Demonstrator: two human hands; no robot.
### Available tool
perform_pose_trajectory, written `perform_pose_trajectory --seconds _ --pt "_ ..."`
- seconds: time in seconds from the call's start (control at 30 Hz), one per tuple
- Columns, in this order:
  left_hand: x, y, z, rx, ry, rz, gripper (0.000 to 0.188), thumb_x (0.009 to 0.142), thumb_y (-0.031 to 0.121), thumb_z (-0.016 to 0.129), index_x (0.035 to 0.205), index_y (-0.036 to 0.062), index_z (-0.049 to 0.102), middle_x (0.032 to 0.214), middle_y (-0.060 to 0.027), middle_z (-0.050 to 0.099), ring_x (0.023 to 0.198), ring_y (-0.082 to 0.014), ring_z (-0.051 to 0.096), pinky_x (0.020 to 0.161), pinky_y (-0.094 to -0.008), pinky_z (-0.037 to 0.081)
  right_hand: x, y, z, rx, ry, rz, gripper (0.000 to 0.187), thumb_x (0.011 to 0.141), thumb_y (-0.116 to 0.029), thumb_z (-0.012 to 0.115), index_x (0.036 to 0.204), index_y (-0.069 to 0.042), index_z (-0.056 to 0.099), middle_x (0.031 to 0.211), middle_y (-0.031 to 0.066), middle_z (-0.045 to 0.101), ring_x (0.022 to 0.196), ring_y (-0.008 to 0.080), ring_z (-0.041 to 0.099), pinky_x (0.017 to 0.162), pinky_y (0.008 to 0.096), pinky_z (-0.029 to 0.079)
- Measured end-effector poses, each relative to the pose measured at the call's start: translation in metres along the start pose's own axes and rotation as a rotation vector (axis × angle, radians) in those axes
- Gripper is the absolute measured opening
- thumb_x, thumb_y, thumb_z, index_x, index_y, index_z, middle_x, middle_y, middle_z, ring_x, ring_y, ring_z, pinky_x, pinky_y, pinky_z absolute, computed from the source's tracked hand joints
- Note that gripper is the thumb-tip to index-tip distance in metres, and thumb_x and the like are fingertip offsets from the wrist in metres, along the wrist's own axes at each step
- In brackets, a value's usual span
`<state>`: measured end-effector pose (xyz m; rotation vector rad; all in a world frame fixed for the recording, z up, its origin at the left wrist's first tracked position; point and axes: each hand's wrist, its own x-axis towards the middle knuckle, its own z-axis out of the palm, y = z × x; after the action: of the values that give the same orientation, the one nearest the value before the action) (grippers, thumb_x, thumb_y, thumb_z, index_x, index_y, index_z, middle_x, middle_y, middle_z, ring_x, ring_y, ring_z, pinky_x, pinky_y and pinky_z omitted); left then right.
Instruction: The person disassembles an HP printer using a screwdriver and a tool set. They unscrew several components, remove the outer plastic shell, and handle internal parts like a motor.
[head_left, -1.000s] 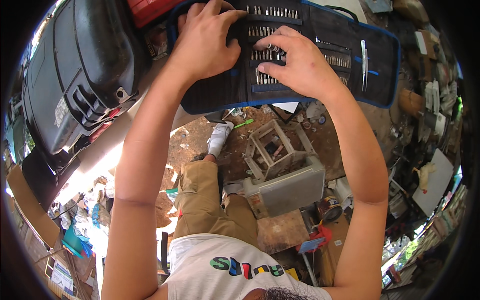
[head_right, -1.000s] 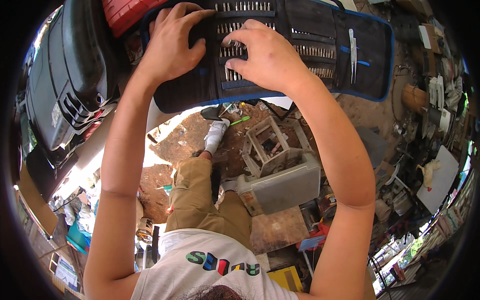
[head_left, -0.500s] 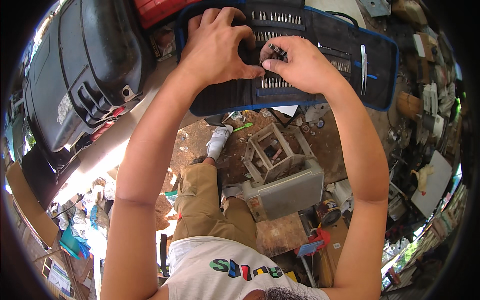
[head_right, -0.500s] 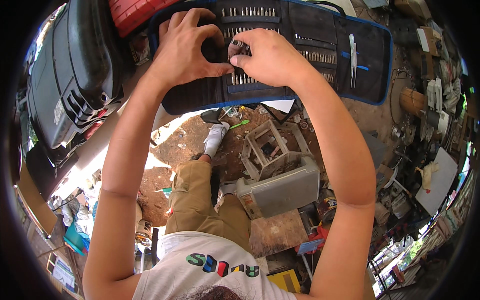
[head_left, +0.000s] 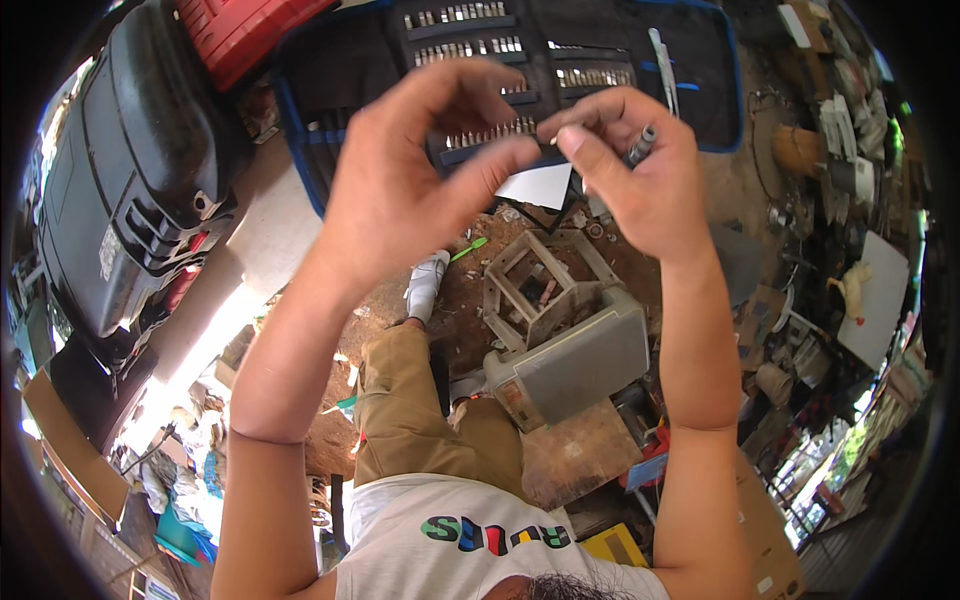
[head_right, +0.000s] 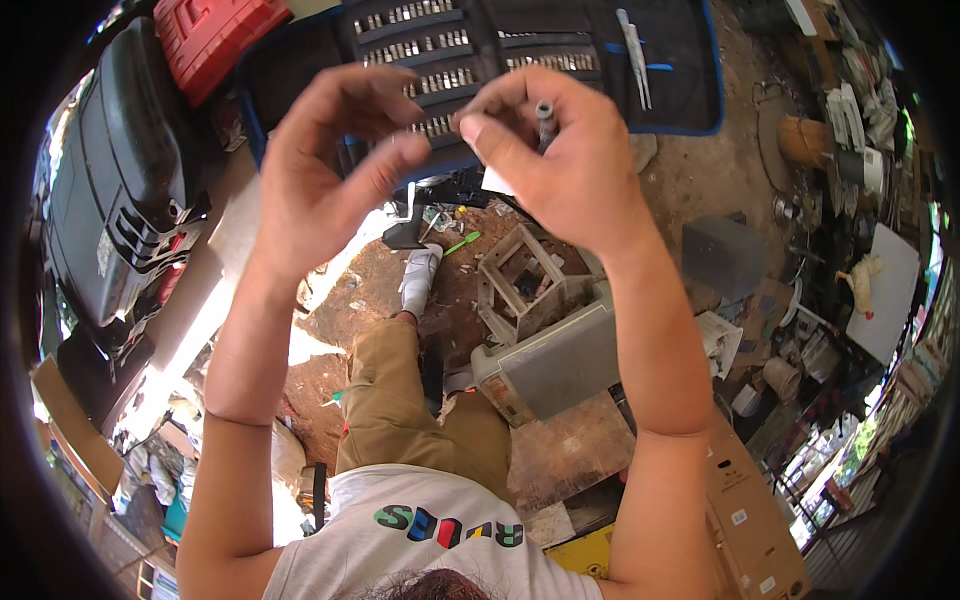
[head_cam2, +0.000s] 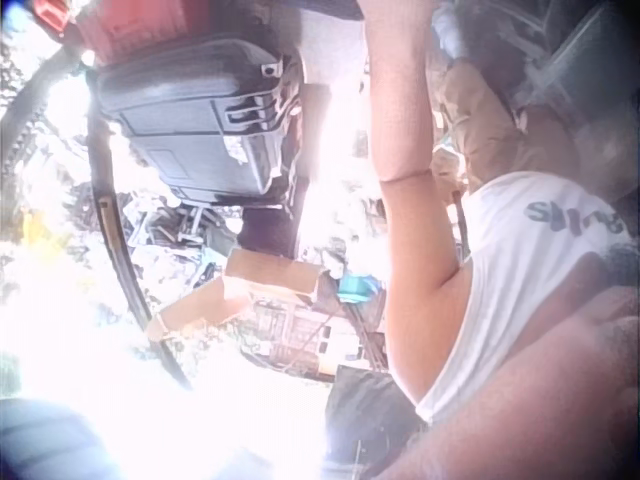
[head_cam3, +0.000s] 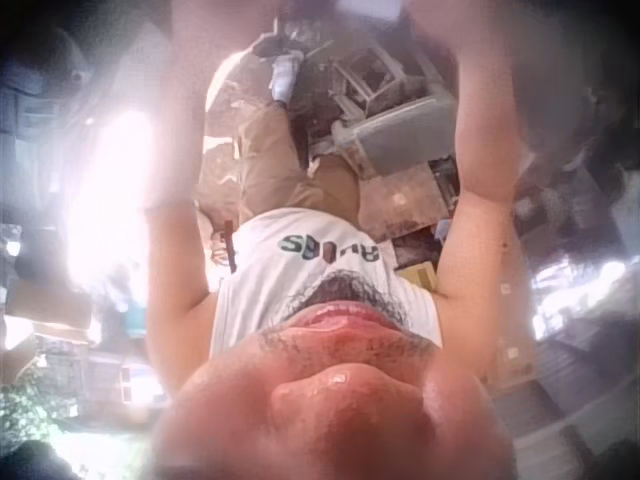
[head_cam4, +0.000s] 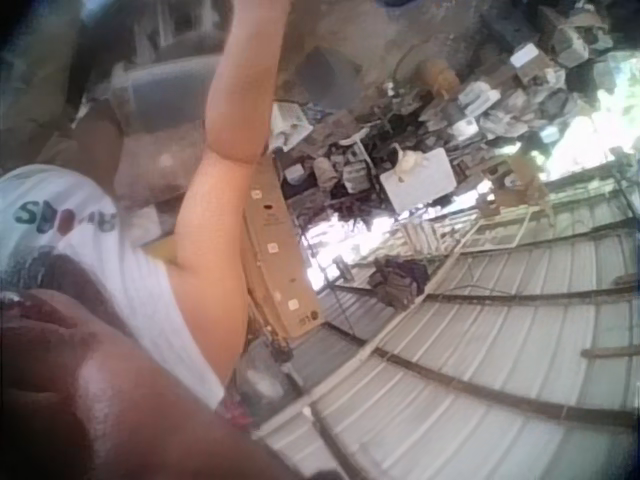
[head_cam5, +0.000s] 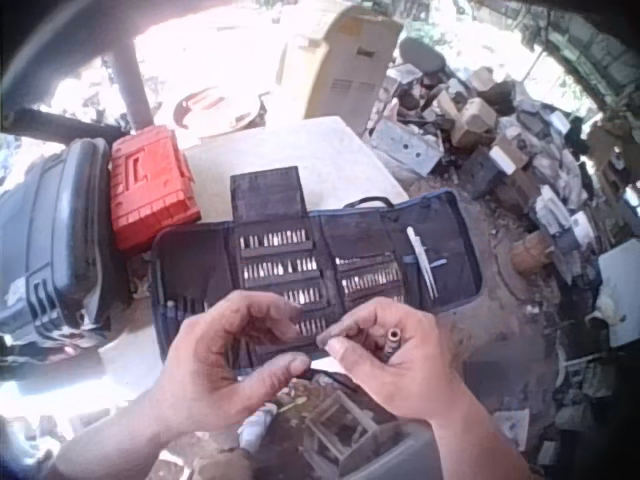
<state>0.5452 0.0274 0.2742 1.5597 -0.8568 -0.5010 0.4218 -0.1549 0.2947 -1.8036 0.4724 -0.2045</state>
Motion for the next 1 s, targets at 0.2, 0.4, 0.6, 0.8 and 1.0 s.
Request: perform_pose_trajectory --seconds 0.2,0.4,0.6,0.8,1.0 --pt "-0.056 -0.002 0.105 -0.512 -0.158 -0.200 0.030 0.086 0.005 0.081 0.112 0.0017 0.065 0.100 -0.0035 0.070 0.088 -0.0113 0.068 0.083 -0.0276 0.057 -0.116 0.024 -0.026 -0.151 0.196 -0.129 0.013 0.083 -0.003 0.080 0.094 -0.003 0.073 0.088 0.0063 0.072 0.068 0.0101 0.063 0.059 0.0242 0.050" --pt "-0.124 0.006 0.197 -0.684 -0.425 -0.431 0.027 0.089 0.003 0.078 0.112 0.0018 0.065 0.104 -0.0014 0.068 0.095 -0.0085 0.066 0.082 -0.0256 0.056 -0.244 0.074 -0.051 -0.294 0.423 -0.152 0.020 0.076 0.003 0.080 0.093 -0.003 0.072 0.091 0.0088 0.072 0.078 0.0210 0.070 0.065 0.0313 0.055" --pt "-0.209 0.000 0.298 -0.873 -0.660 -0.471 0.022 0.091 -0.002 0.074 0.111 0.0007 0.065 0.104 -0.0027 0.068 0.096 -0.0102 0.066 0.086 -0.0263 0.056 -0.389 0.113 -0.069 -0.383 0.601 -0.087 0.022 0.073 -0.001 0.082 0.089 -0.006 0.070 0.086 0.0088 0.069 0.077 0.0258 0.069 0.067 0.0351 0.055" --pt "-0.297 -0.062 0.398 -1.038 -0.769 -0.748 0.017 0.100 0.021 0.068 0.109 0.0063 0.067 0.103 -0.0060 0.072 0.096 -0.0166 0.071 0.086 -0.0303 0.059 -0.506 0.190 -0.050 -0.297 0.784 0.161 0.030 0.081 -0.001 0.071 0.109 -0.004 0.061 0.099 0.0135 0.065 0.085 0.0307 0.066 0.073 0.0395 0.054" --pt "-0.345 -0.125 0.438 -1.004 -0.945 -0.531 0.017 0.103 0.017 0.063 0.114 0.0052 0.067 0.109 -0.0079 0.072 0.100 -0.0167 0.071 0.087 -0.0304 0.059 -0.588 0.292 0.002 -0.356 0.781 0.100 0.034 0.089 0.002 0.060 0.123 0.005 0.056 0.108 0.0195 0.058 0.091 0.0348 0.061 0.081 0.0398 0.051"
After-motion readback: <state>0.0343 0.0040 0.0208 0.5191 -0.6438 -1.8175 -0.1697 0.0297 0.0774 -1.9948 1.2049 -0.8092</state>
